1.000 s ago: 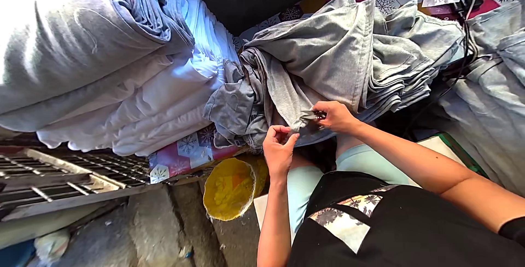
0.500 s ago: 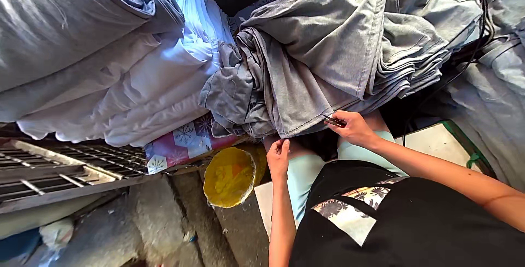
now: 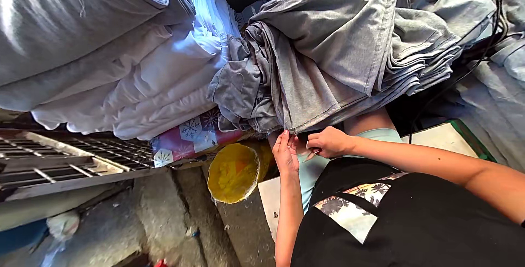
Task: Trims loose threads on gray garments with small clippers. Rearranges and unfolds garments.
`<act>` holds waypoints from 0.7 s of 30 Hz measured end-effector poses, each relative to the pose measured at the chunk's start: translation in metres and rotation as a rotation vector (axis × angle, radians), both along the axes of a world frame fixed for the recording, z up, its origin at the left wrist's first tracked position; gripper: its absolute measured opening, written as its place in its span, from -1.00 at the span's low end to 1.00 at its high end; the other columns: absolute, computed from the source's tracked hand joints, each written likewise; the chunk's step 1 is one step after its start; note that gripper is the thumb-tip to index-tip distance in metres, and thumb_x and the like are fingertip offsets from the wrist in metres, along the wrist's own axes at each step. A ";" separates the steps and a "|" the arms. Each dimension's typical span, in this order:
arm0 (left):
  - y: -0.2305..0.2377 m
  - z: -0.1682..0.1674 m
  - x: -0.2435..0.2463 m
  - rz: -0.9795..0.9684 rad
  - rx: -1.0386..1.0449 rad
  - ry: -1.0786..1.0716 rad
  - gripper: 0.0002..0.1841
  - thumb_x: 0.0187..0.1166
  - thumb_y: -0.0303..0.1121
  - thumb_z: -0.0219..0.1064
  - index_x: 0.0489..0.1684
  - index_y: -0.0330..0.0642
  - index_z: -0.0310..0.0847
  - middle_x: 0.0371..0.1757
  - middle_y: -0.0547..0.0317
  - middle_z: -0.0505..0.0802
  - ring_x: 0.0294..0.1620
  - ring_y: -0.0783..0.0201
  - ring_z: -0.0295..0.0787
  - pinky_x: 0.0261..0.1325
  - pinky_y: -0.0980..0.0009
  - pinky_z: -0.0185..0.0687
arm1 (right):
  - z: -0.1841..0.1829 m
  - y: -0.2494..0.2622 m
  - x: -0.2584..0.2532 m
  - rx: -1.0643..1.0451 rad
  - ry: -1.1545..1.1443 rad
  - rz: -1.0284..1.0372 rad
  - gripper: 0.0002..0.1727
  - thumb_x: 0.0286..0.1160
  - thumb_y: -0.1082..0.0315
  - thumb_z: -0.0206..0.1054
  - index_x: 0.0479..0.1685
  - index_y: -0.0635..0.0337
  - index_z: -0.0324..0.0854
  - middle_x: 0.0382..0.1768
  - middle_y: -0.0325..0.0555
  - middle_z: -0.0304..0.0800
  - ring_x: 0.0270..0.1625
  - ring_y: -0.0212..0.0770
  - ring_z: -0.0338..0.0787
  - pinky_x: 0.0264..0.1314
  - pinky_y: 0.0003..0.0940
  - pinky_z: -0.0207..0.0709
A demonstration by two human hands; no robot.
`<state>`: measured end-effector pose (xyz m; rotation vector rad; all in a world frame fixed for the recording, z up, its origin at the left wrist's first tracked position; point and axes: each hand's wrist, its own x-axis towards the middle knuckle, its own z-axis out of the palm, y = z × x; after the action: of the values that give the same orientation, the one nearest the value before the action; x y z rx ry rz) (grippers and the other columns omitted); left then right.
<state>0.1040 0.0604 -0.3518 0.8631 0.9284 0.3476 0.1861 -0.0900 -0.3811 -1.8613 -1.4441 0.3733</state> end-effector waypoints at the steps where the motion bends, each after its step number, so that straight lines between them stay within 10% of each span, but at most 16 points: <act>1: 0.000 0.001 0.000 0.011 -0.023 -0.010 -0.82 0.80 -0.47 0.09 -0.05 -0.35 0.62 -0.28 0.11 0.84 -0.31 0.35 0.82 -0.11 0.47 0.79 | 0.002 -0.004 -0.001 0.001 0.061 -0.026 -0.85 0.27 0.46 0.39 -0.23 0.31 0.78 -0.32 0.10 0.80 -0.33 0.09 0.84 -0.41 0.11 0.60; 6: -0.009 0.012 -0.005 0.035 -0.069 -0.022 -0.79 0.79 -0.49 0.10 -0.07 -0.38 0.67 -0.25 0.05 0.89 -0.26 0.31 0.87 -0.06 0.45 0.81 | 0.020 0.012 0.002 0.205 0.218 -0.462 -0.66 0.28 0.17 0.62 -0.27 0.32 0.78 -0.32 0.00 0.75 -0.29 -0.14 0.76 -0.24 -0.16 0.65; 13: -0.014 0.017 -0.004 0.079 -0.040 -0.034 -0.78 0.78 -0.53 0.09 -0.11 -0.39 0.69 -0.26 0.07 0.88 -0.25 0.31 0.87 -0.03 0.44 0.81 | 0.011 0.032 0.009 0.329 0.037 -0.396 -0.91 0.16 0.50 0.51 -0.37 0.33 0.82 -0.29 0.05 0.87 -0.31 -0.06 0.87 -0.36 -0.08 0.70; 21: -0.017 0.020 -0.002 0.038 -0.048 -0.038 -0.76 0.81 -0.51 0.04 -0.12 -0.38 0.65 -0.28 0.09 0.86 -0.26 0.33 0.86 -0.04 0.46 0.80 | 0.015 0.024 0.004 0.274 0.212 -0.462 -0.77 0.32 0.30 0.58 -0.28 0.34 0.78 -0.30 0.01 0.82 -0.27 -0.14 0.81 -0.22 -0.16 0.68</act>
<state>0.1016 0.0436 -0.3318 0.7934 0.9155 0.3719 0.1897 -0.0663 -0.3657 -1.7996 -0.8430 0.1314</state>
